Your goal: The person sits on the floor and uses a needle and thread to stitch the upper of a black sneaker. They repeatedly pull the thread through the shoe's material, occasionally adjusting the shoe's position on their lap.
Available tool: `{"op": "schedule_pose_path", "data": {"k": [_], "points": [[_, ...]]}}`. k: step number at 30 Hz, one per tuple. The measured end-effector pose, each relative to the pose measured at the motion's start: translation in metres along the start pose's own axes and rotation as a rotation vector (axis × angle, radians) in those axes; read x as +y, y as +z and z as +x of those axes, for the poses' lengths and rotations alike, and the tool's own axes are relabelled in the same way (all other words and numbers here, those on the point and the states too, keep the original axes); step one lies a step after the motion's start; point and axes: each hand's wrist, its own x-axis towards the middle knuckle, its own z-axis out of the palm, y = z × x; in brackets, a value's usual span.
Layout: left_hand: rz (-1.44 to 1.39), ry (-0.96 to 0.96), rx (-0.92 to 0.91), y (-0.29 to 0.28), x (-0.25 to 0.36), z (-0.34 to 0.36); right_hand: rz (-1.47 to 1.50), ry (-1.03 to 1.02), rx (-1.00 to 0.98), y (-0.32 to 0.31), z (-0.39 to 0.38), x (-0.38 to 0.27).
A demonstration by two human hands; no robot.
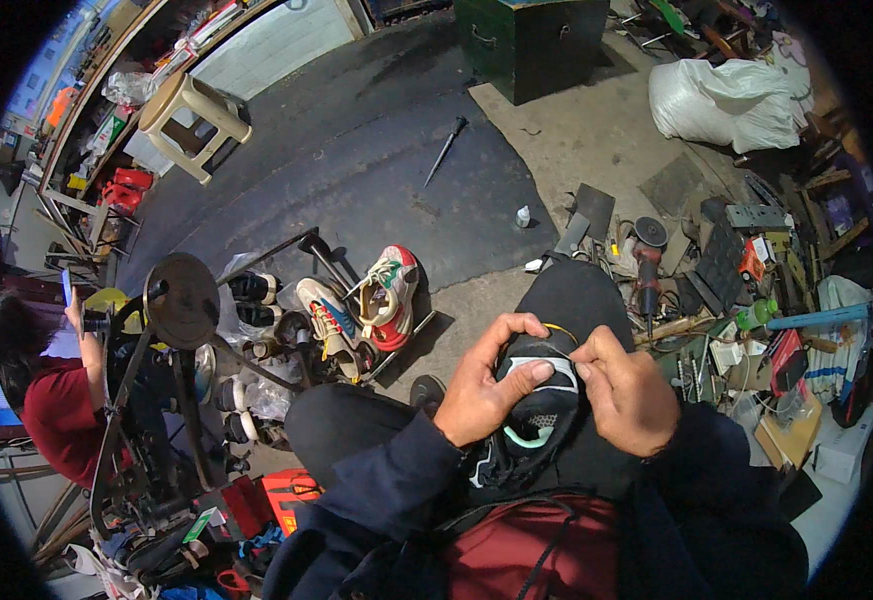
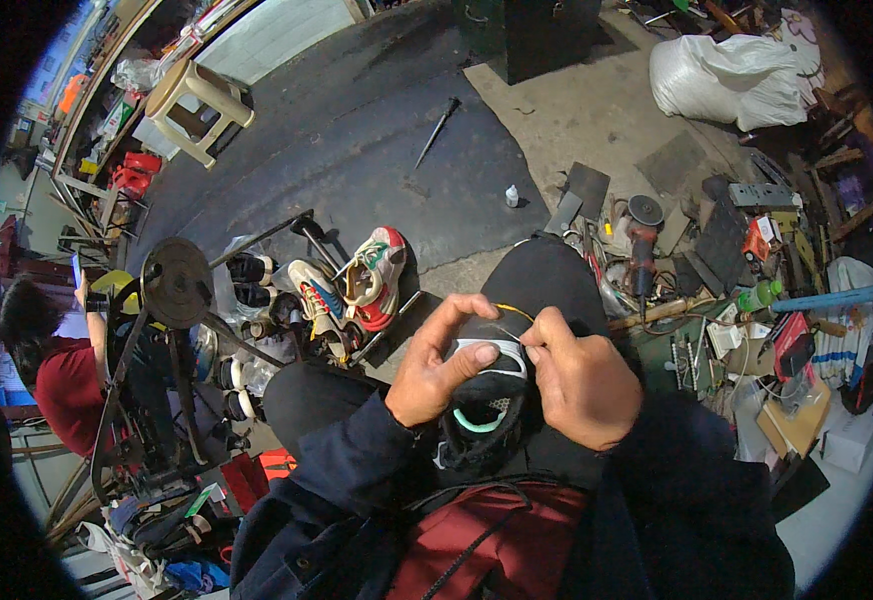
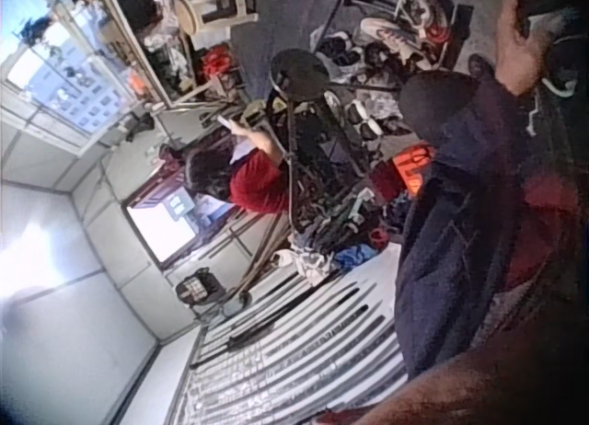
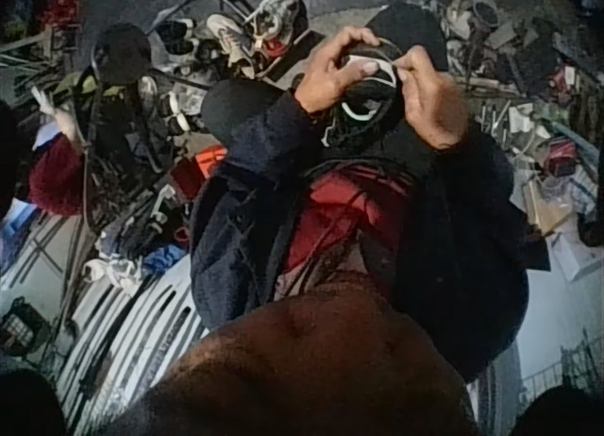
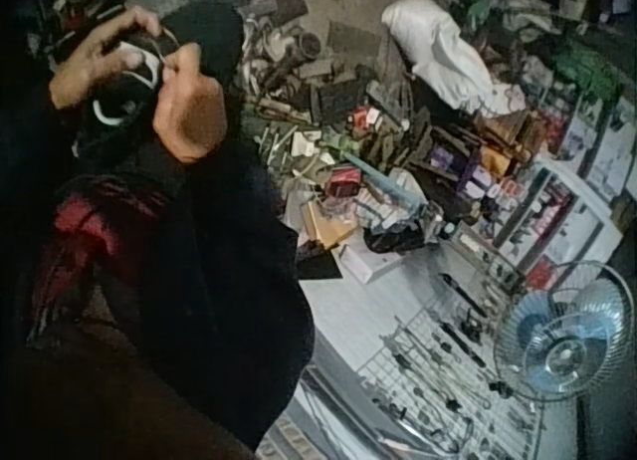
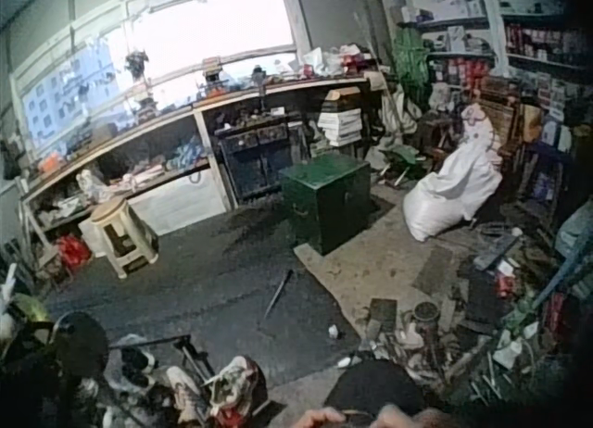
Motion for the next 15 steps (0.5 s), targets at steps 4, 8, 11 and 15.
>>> {"op": "schedule_pose_path", "data": {"k": [4,8,11,15], "points": [[0.033,0.022,0.013,-0.003,-0.001,0.001,0.036,-0.080,0.060,0.015,0.007,0.012],[0.002,-0.017,0.004,-0.005,0.000,-0.001,0.041,-0.115,0.028,0.014,0.011,0.022],[-0.013,-0.031,-0.011,-0.005,0.000,0.000,0.023,-0.103,0.021,0.007,0.009,0.017],[-0.005,-0.001,-0.020,-0.001,0.000,0.001,-0.019,-0.045,-0.036,-0.005,0.006,0.005]]}}
